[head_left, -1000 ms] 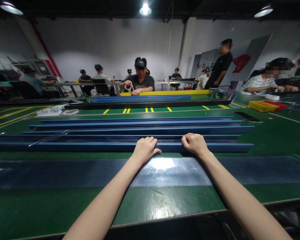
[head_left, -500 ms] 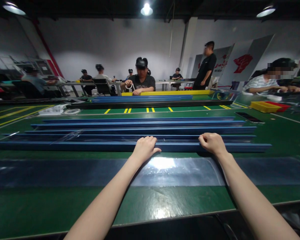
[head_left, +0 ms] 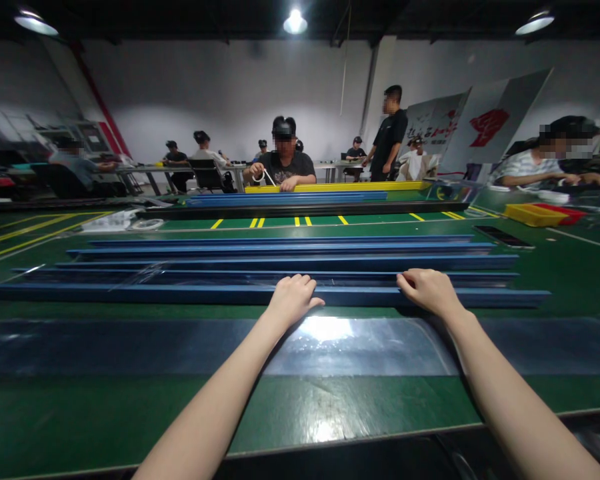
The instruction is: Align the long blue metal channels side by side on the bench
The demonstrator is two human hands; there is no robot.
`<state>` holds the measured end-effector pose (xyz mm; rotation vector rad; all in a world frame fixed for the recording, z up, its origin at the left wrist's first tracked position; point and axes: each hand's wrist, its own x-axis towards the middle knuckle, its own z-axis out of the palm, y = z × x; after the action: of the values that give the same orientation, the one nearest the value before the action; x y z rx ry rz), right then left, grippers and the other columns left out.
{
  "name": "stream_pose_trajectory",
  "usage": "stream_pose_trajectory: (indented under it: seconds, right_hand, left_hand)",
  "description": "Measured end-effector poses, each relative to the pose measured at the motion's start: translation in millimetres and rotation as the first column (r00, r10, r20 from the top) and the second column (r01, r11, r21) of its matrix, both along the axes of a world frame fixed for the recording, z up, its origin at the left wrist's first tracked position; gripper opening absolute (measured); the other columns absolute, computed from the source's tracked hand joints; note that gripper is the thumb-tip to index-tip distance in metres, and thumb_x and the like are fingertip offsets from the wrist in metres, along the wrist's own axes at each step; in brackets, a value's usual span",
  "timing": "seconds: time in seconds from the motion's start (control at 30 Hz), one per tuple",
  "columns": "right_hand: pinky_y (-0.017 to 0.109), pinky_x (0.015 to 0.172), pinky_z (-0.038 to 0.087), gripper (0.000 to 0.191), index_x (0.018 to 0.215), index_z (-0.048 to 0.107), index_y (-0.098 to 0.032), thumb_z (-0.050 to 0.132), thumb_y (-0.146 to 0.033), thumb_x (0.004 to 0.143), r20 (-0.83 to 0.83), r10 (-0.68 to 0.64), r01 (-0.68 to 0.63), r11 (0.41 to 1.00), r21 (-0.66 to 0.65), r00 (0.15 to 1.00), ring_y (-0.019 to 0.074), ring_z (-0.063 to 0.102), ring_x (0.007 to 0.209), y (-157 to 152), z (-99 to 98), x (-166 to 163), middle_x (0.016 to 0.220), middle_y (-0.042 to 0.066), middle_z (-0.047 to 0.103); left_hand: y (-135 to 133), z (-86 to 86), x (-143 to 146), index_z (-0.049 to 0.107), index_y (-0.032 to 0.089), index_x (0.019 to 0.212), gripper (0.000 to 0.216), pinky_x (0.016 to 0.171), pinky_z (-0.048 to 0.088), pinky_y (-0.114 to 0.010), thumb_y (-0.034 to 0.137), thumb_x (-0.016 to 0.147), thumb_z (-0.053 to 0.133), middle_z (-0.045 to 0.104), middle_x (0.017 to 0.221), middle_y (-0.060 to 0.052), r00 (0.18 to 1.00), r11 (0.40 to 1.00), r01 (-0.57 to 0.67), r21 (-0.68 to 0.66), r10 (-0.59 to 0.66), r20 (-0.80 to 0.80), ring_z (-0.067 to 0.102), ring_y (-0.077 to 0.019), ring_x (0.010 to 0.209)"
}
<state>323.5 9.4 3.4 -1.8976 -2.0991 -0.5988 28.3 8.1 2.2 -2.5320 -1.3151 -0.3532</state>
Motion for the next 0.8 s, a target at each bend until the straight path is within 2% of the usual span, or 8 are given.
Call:
stream_pose_trajectory:
  seconds: [0.13, 0.3, 0.5, 0.63, 0.8]
  right_hand:
    - [0.024, 0.049, 0.02, 0.045, 0.058, 0.059, -0.018, 0.03, -0.041, 0.084, 0.004, 0.034, -0.033, 0.999, -0.036, 0.999, 0.0142, 0.055, 0.061, -1, 3.4, -13, 0.067, 0.005, 0.064]
    - [0.024, 0.05, 0.021, 0.046, 0.06, 0.059, -0.018, 0.027, -0.037, 0.087, -0.03, 0.134, -0.135, 0.99, -0.035, 0.99, 0.0123, 0.055, 0.061, 1, 9.1, -49, 0.068, 0.004, 0.063]
    - [0.024, 0.049, 0.02, 0.042, 0.069, 0.062, -0.018, 0.029, -0.035, 0.087, 0.087, 0.238, -0.22, 0.96, -0.172, 0.967, 0.0138, 0.057, 0.064, 11, 22.3, -88, 0.076, 0.005, 0.066]
    - [0.024, 0.05, 0.024, 0.045, 0.07, 0.066, -0.019, 0.028, -0.036, 0.087, 0.097, 0.23, -0.203, 0.952, -0.231, 0.968, 0.0154, 0.06, 0.065, 14, 25.9, -102, 0.076, 0.006, 0.068]
    - [0.024, 0.051, 0.027, 0.052, 0.07, 0.068, -0.019, 0.024, -0.041, 0.087, 0.066, 0.136, -0.121, 0.973, -0.198, 0.988, 0.017, 0.061, 0.066, 10, 21.7, -110, 0.074, 0.008, 0.069]
  left_hand:
    - [0, 5.4, 1, 0.057, 0.016, 0.08, 0.03, 0.064, 0.038, -0.029, 0.045, 0.076, 0.057, 0.062, 0.085, -0.005, 0.999, 1.0, 0.003, -0.012, -0.003, -0.046, 0.057, -0.021, 0.083]
    - [1, 10.9, 0, 0.058, 0.016, 0.081, 0.028, 0.065, 0.04, -0.029, 0.043, 0.075, 0.059, 0.062, 0.086, -0.005, 0.997, 0.999, 0.014, -0.049, -0.017, -0.07, 0.057, -0.0212, 0.084]
    - [-1, 7.3, -9, 0.056, 0.016, 0.084, 0.026, 0.067, 0.042, -0.028, 0.041, 0.075, 0.059, 0.061, 0.088, -0.004, 0.998, 0.999, 0.026, -0.021, -0.027, -0.063, 0.056, -0.0205, 0.087]
    - [0, 5.3, -15, 0.055, 0.016, 0.083, 0.025, 0.067, 0.04, -0.028, 0.04, 0.075, 0.06, 0.061, 0.088, -0.004, 0.997, 1.0, 0.03, 0.009, -0.029, -0.077, 0.055, -0.0197, 0.085]
    - [1, 0.6, -25, 0.054, 0.016, 0.085, 0.028, 0.067, 0.039, -0.028, 0.042, 0.076, 0.059, 0.061, 0.088, -0.003, 0.997, 0.997, 0.039, 0.068, -0.034, -0.072, 0.054, -0.0189, 0.085]
